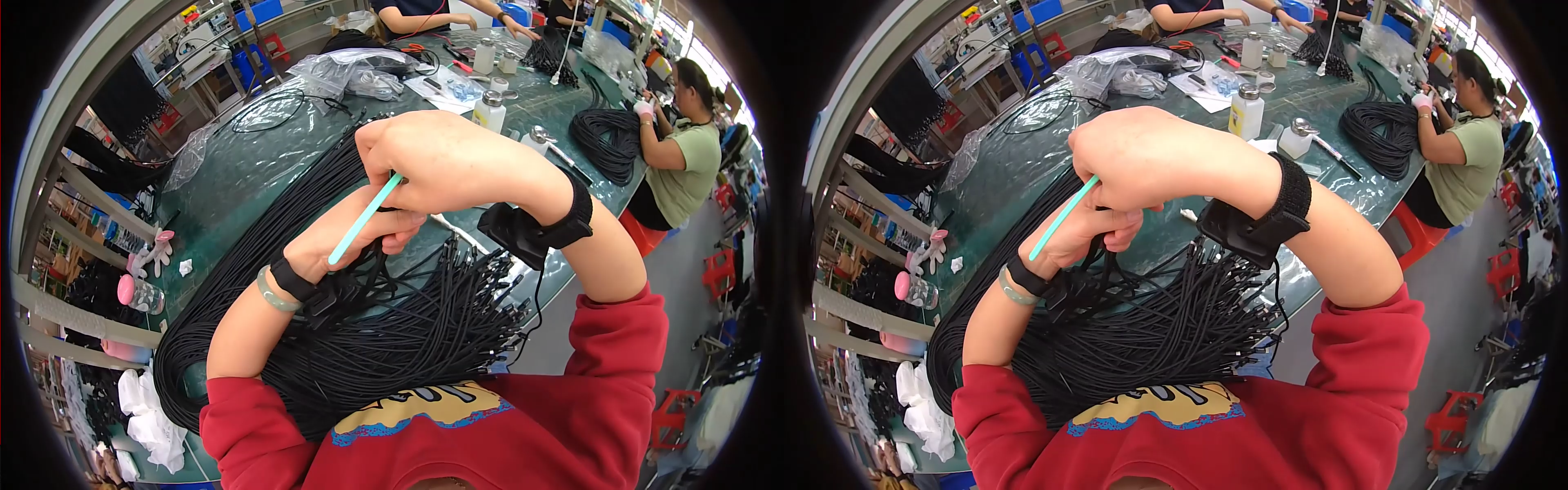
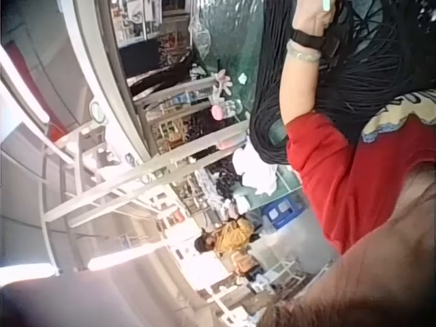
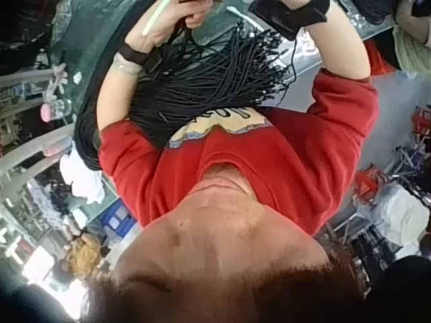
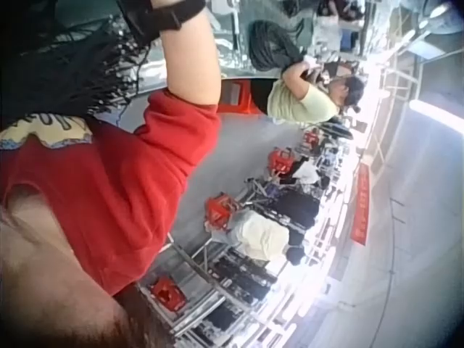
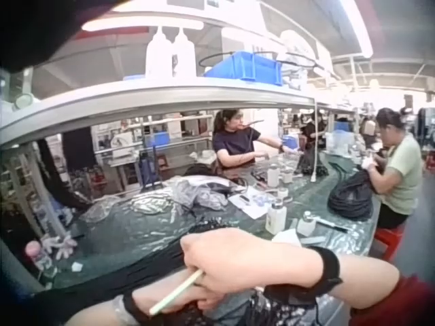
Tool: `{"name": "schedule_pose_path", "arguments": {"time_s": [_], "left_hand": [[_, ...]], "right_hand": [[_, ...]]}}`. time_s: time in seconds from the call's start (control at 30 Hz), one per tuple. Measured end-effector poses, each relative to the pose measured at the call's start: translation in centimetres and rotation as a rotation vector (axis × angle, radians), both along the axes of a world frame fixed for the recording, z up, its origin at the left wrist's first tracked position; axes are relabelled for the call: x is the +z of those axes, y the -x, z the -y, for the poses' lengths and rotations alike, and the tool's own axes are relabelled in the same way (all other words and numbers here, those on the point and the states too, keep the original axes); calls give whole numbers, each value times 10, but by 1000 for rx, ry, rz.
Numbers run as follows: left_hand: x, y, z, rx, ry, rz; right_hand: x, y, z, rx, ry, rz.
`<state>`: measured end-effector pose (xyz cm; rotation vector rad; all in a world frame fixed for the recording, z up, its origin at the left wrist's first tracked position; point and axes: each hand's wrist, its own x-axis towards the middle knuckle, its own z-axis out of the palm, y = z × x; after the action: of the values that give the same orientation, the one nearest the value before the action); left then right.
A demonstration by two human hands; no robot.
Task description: The person gathers a bundle of cables and wipes the connector of each cable with a cloth wrapped around a stick. They dip the stick into a bottle of liquid and repeat the process for each cable in the bundle.
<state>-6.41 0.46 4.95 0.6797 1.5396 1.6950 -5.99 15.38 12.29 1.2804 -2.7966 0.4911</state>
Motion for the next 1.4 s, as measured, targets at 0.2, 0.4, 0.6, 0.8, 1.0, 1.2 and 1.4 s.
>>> {"name": "schedule_pose_path", "arguments": {"time_s": [0.2, 0.4, 0.6, 0.8, 1.0, 1.2, 1.4], "left_hand": [[5, 0, -2, 16, 3, -72], [3, 2, 2, 37, 14, -23], [5, -5, 2, -12, 19, 34], [2, -1, 3, -87, 60, -57], [3, 0, 6, -87, -35, 106], [-5, -7, 8, -15, -45, 26], [-1, 0, 10, 20, -95, 135]], "right_hand": [[0, 0, 3, -20, 73, -33], [2, 12, -7, 26, 227, -156], [1, 23, -11, -103, 396, 160], [-29, 10, 25, -121, 383, 262], [-21, 29, 17, -128, 657, 351], [-39, 17, 30, -143, 644, 618], [-30, 38, 11, -234, 819, 539]]}}
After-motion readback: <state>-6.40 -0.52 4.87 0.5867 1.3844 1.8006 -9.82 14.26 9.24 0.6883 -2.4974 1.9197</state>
